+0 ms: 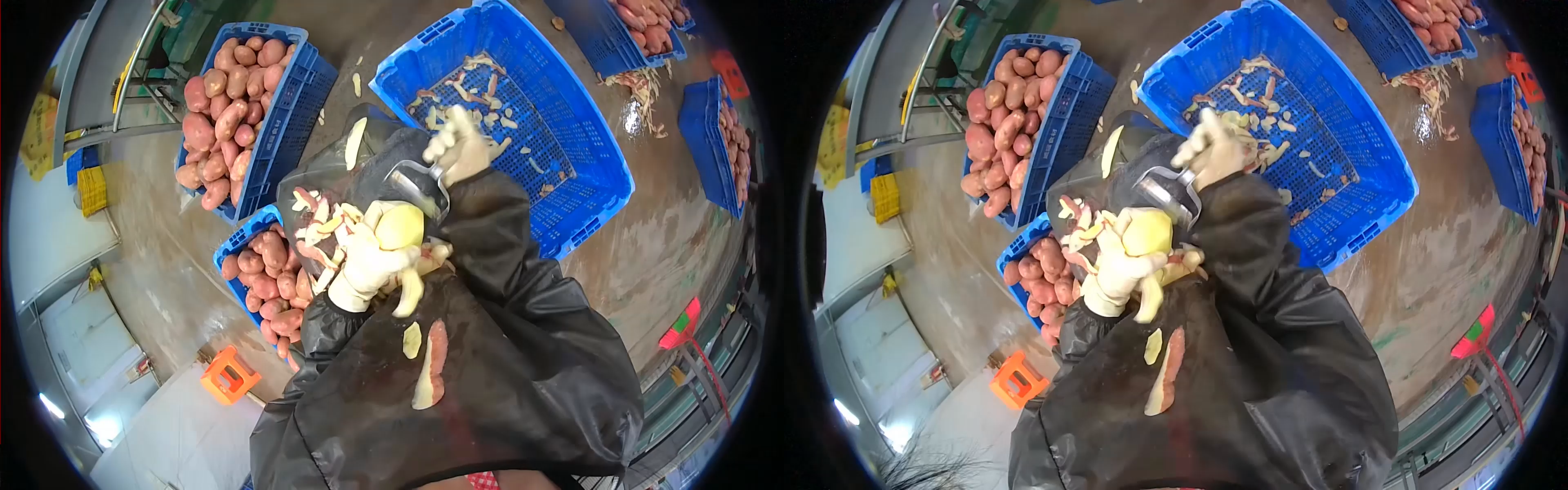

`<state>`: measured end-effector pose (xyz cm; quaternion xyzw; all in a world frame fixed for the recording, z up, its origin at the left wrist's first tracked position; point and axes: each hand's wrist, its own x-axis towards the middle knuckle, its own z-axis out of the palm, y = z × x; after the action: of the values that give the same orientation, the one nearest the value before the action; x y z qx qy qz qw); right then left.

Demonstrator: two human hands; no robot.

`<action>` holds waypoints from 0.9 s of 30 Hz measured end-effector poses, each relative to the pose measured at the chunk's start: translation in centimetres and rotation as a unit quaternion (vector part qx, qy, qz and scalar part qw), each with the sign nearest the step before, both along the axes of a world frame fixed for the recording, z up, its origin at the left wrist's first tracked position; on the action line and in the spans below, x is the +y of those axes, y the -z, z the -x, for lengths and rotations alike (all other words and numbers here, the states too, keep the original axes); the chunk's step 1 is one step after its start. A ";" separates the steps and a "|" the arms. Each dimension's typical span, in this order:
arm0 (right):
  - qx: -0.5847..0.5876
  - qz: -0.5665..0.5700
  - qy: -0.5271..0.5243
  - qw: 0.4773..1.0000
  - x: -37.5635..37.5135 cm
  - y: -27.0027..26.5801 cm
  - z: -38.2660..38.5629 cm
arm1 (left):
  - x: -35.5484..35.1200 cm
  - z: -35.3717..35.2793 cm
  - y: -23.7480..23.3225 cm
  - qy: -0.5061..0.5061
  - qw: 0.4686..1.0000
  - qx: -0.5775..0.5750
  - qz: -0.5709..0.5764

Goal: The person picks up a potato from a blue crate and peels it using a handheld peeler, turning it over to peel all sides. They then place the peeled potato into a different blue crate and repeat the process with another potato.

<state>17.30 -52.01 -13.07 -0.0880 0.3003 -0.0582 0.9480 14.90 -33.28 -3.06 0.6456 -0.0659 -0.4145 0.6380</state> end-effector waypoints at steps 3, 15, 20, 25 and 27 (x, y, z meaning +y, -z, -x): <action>-0.165 -0.160 -0.014 0.973 -0.8 -2.2 1.3 | 0.3 0.0 0.9 0.009 0.996 -0.091 0.006; -0.048 -0.087 -0.089 0.991 2.8 -2.0 -0.1 | -0.2 5.3 3.2 -0.273 0.951 -0.142 -0.015; -0.112 0.127 -0.154 0.974 4.7 -6.7 0.9 | 1.9 3.1 1.3 -0.067 0.979 -0.091 -0.169; -0.012 0.026 -0.028 0.999 0.8 -1.2 -1.2 | 1.0 2.8 0.5 -0.069 0.970 -0.157 -0.175; -0.245 -0.221 -0.096 0.939 2.1 -4.3 0.4 | 0.0 2.4 -1.3 -0.157 0.987 0.015 -0.012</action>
<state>16.94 -49.93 -8.74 0.1124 0.0541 0.0807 0.9889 12.53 -33.29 -1.74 0.6490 0.0503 -0.3199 0.6884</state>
